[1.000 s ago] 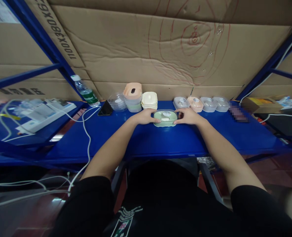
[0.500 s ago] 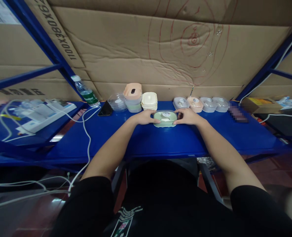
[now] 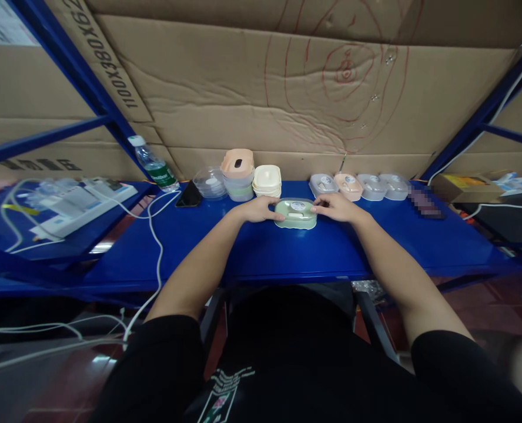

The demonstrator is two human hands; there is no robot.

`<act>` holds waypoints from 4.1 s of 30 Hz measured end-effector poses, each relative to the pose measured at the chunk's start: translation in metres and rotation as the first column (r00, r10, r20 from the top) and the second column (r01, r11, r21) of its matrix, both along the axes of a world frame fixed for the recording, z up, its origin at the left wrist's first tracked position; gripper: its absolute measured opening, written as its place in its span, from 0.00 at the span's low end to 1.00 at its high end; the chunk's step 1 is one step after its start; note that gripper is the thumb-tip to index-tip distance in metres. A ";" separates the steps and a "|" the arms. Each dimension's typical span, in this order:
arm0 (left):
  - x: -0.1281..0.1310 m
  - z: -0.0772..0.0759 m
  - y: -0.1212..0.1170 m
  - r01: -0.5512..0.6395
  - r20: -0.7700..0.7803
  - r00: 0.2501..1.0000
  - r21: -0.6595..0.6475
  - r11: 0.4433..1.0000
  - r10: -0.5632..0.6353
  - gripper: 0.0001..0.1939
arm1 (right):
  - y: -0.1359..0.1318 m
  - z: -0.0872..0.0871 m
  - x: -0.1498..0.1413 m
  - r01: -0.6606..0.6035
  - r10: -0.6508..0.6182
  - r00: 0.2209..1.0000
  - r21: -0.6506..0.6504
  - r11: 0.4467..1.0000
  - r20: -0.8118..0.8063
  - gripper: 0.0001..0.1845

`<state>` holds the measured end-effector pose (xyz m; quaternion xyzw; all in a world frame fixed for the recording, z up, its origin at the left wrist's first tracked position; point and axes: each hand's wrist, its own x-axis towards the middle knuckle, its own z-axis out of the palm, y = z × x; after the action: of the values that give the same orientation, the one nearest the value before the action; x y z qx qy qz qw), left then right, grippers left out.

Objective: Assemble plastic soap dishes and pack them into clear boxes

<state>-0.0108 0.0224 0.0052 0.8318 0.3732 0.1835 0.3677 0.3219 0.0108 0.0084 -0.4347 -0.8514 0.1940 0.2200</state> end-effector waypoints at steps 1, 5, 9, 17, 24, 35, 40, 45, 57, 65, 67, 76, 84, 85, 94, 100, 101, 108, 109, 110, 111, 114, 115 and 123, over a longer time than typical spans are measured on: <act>0.000 0.000 0.000 0.003 0.008 1.000 -0.006 1.000 -0.003 0.30 | 0.000 0.000 0.000 -0.004 0.004 1.000 0.004 1.000 -0.002 0.30; 0.000 -0.001 0.000 0.010 0.046 0.999 -0.034 0.999 -0.008 0.30 | -0.001 0.001 -0.001 0.016 -0.014 1.000 0.069 0.998 -0.019 0.32; 0.002 0.000 -0.001 0.011 0.071 0.997 -0.054 0.998 -0.007 0.31 | -0.007 0.005 -0.005 -0.009 0.016 0.999 0.143 0.990 -0.047 0.40; 0.006 0.001 -0.004 -0.002 0.039 0.999 -0.027 1.000 0.003 0.31 | -0.011 0.005 -0.017 -0.152 0.164 0.984 0.152 0.977 -0.067 0.29; 0.010 -0.003 -0.005 -0.277 -0.071 0.955 0.148 0.950 0.289 0.33 | -0.013 0.009 -0.010 -0.084 0.096 0.992 0.146 0.986 -0.083 0.26; 0.024 -0.007 -0.013 -0.271 -0.015 0.956 0.331 0.904 0.292 0.15 | -0.008 0.007 -0.008 -0.156 0.143 0.986 0.156 0.975 0.090 0.49; 0.028 -0.014 -0.016 -0.149 -0.050 0.983 0.351 0.925 0.177 0.31 | -0.003 -0.002 -0.012 0.004 -0.044 0.984 0.226 0.974 0.173 0.45; 0.027 -0.023 -0.013 -0.054 -0.064 0.994 0.427 0.903 0.089 0.41 | -0.005 -0.004 -0.023 0.038 -0.148 0.957 0.396 0.917 0.251 0.38; 0.023 -0.018 -0.012 0.028 -0.204 0.976 0.461 0.887 0.075 0.39 | -0.011 -0.006 -0.037 -0.020 -0.136 0.927 0.406 0.913 0.350 0.30; 0.019 -0.002 -0.019 -0.066 -0.174 0.971 0.458 0.887 0.162 0.34 | -0.008 -0.007 -0.035 0.001 -0.125 0.903 0.289 0.957 0.410 0.42; 0.020 -0.003 -0.019 -0.056 -0.192 0.968 0.460 0.886 0.161 0.34 | -0.007 -0.008 -0.035 0.000 -0.118 0.899 0.271 0.963 0.421 0.43; 0.019 -0.003 -0.019 -0.192 -0.105 0.952 0.528 0.827 0.288 0.30 | -0.009 -0.009 -0.036 0.004 -0.121 0.895 0.264 0.965 0.429 0.44; 0.012 0.002 -0.013 -0.443 0.066 0.850 0.625 0.642 0.522 0.19 | -0.008 -0.010 -0.034 -0.012 -0.113 0.893 0.275 0.961 0.435 0.40; 0.010 0.002 -0.012 -0.453 0.053 0.839 0.620 0.640 0.542 0.20 | -0.008 -0.010 -0.034 -0.011 -0.113 0.894 0.273 0.962 0.435 0.40; -0.005 -0.006 0.001 -0.501 0.036 0.804 0.581 0.642 0.594 0.16 | -0.009 -0.009 -0.032 -0.013 -0.099 0.907 0.262 0.965 0.408 0.39; -0.005 -0.005 0.001 -0.508 0.077 0.809 0.588 0.629 0.582 0.12 | -0.009 -0.010 -0.030 -0.015 -0.091 0.914 0.257 0.966 0.395 0.40; -0.005 -0.005 0.001 -0.506 0.084 0.813 0.591 0.628 0.576 0.11 | -0.009 -0.010 -0.029 -0.018 -0.087 0.917 0.258 0.966 0.390 0.40; -0.003 -0.004 0.001 -0.488 0.154 0.845 0.612 0.622 0.512 0.08 | -0.009 -0.009 -0.029 -0.016 -0.075 0.928 0.240 0.971 0.364 0.41; -0.003 -0.003 0.000 -0.482 0.162 0.851 0.617 0.622 0.499 0.07 | -0.010 -0.008 -0.029 -0.017 -0.069 0.933 0.237 0.971 0.353 0.41; -0.002 -0.001 -0.001 -0.477 0.169 0.857 0.620 0.623 0.487 0.07 | -0.011 -0.007 -0.030 -0.020 -0.062 0.940 0.235 0.972 0.336 0.41; -0.001 0.000 -0.003 -0.472 0.178 0.862 0.622 0.625 0.475 0.07 | -0.011 -0.006 -0.031 -0.023 -0.055 0.948 0.238 0.971 0.314 0.41; 0.003 0.006 -0.011 -0.469 0.228 0.875 0.622 0.627 0.428 0.06 | -0.013 -0.003 -0.032 -0.024 -0.041 0.975 0.290 0.957 0.218 0.43; 0.005 0.008 -0.013 -0.471 0.257 0.878 0.620 0.628 0.405 0.06 | -0.014 -0.002 -0.032 -0.018 -0.043 0.982 0.317 0.948 0.184 0.44; 0.025 0.016 -0.025 -0.504 0.583 0.760 0.252 0.826 0.287 0.15 | -0.016 0.003 -0.027 0.162 -0.238 0.965 0.458 0.874 0.112 0.65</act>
<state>0.0147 -0.0029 0.0215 0.7060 0.3850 0.5477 0.2309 0.2946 -0.0049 0.0113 -0.4732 -0.8387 -0.0664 0.2613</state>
